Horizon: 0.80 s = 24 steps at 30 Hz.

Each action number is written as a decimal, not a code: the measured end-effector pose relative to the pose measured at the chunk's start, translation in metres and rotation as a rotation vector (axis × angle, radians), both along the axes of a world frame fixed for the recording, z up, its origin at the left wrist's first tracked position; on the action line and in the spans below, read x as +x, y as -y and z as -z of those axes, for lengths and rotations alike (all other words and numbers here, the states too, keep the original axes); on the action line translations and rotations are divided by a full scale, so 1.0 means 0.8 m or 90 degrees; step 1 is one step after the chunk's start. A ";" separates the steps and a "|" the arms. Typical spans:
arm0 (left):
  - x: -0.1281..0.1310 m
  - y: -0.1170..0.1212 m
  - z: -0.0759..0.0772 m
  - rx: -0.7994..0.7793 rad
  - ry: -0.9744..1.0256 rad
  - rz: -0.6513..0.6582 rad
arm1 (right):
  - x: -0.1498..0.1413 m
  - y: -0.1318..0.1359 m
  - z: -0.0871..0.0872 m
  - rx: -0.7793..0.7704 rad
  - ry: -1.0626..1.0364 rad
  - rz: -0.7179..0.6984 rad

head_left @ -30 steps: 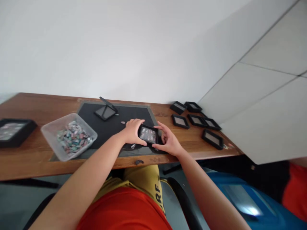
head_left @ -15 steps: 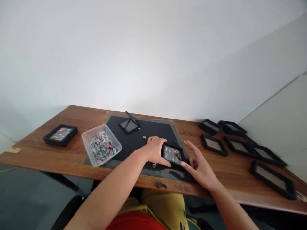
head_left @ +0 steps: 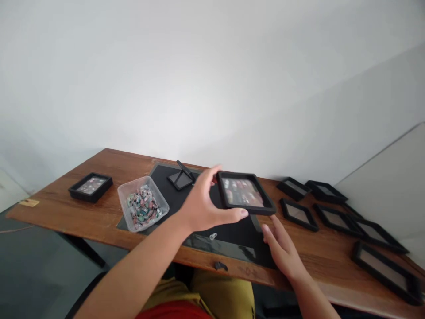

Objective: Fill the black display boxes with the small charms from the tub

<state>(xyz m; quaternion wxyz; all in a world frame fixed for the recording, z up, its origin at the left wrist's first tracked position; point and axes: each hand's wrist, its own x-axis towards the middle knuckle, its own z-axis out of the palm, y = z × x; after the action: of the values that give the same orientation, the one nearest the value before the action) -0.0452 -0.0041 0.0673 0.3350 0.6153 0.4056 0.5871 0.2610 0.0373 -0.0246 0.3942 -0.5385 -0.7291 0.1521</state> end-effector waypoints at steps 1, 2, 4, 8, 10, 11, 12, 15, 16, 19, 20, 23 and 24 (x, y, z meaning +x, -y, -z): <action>-0.024 0.013 -0.012 0.021 0.005 -0.030 | -0.001 0.000 0.000 -0.014 0.000 0.005; -0.054 0.026 -0.022 0.042 0.011 -0.072 | -0.002 0.000 -0.001 -0.035 0.002 0.005; -0.126 0.051 -0.037 0.100 0.044 -0.225 | -0.004 0.000 -0.002 -0.066 0.014 -0.001; -0.274 0.087 -0.020 0.036 0.011 -0.675 | -0.008 0.000 -0.003 -0.066 0.057 0.005; -0.326 0.097 0.013 -0.084 -0.012 -0.829 | -0.011 0.000 -0.005 -0.052 0.084 0.016; -0.343 0.101 0.033 -0.147 -0.042 -0.840 | -0.012 0.000 -0.006 -0.046 0.099 0.023; -0.355 0.104 0.054 -0.185 -0.079 -0.849 | -0.014 0.000 -0.008 -0.043 0.115 0.032; -0.371 0.108 0.112 -0.170 -0.209 -0.881 | -0.019 0.004 -0.013 -0.045 0.163 0.055; -0.373 0.108 0.127 -0.145 -0.245 -0.900 | -0.020 0.005 -0.015 -0.049 0.177 0.059; -0.379 0.103 0.153 -0.129 -0.315 -0.925 | -0.024 0.008 -0.018 -0.049 0.203 0.062; -0.381 0.101 0.157 -0.143 -0.326 -0.923 | -0.025 0.008 -0.019 -0.047 0.209 0.063; -0.387 0.093 0.161 -0.194 -0.349 -0.899 | -0.027 0.008 -0.020 -0.043 0.218 0.063; -0.388 0.091 0.161 -0.208 -0.358 -0.884 | -0.027 0.008 -0.020 -0.046 0.218 0.063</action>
<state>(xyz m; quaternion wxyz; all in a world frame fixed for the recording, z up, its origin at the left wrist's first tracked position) -0.3554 -0.0770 -0.0613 -0.1400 0.2881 0.8505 0.4171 0.2394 0.0311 -0.0084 0.2513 -0.6059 -0.7521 0.0646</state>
